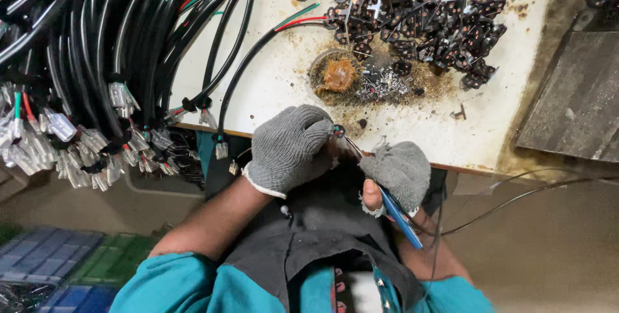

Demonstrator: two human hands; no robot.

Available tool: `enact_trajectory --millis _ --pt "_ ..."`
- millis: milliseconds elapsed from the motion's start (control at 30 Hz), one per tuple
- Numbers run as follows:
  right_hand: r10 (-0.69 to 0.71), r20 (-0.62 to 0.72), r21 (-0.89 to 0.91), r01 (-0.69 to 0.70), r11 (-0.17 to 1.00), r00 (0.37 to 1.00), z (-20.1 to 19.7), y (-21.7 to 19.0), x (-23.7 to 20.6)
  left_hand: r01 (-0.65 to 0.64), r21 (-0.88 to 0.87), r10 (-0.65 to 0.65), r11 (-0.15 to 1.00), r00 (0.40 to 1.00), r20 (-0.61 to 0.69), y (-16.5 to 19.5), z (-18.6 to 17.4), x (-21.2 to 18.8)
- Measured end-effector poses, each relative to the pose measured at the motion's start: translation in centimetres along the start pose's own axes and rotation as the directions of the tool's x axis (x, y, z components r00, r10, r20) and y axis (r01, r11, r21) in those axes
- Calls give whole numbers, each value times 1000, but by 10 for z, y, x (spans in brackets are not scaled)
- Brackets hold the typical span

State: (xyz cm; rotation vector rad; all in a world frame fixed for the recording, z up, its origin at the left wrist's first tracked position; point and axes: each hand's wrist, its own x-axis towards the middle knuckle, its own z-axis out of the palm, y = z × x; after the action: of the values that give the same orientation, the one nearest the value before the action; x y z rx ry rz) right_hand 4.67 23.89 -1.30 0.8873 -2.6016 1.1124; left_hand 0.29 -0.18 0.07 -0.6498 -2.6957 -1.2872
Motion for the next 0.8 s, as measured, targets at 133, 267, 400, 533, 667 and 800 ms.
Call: enact_trajectory --millis 133,267,400,533,667,800 --pt "-19 -13 -2 19 1000 1000 2 3 1 6 5 -6 1000 1000 28 0 -2 0" --pt "-33 -11 -7 33 999 999 2 3 0 12 24 -13 1000 999 45 0 -2 0" --pt "-64 43 -68 67 995 997 2 2 -4 17 5 -17 1000 999 52 -1 -2 0" --pt "-55 222 -142 88 986 973 1 7 -8 28 0 -28 1000 999 29 0 0 -2" --pt "-1 289 -119 37 992 957 0 8 -13 15 23 -16 1000 1000 9 1 3 -1" --pt "11 372 -142 45 989 928 8 8 -17 10 2 -10 1000 1000 14 -1 0 -1"
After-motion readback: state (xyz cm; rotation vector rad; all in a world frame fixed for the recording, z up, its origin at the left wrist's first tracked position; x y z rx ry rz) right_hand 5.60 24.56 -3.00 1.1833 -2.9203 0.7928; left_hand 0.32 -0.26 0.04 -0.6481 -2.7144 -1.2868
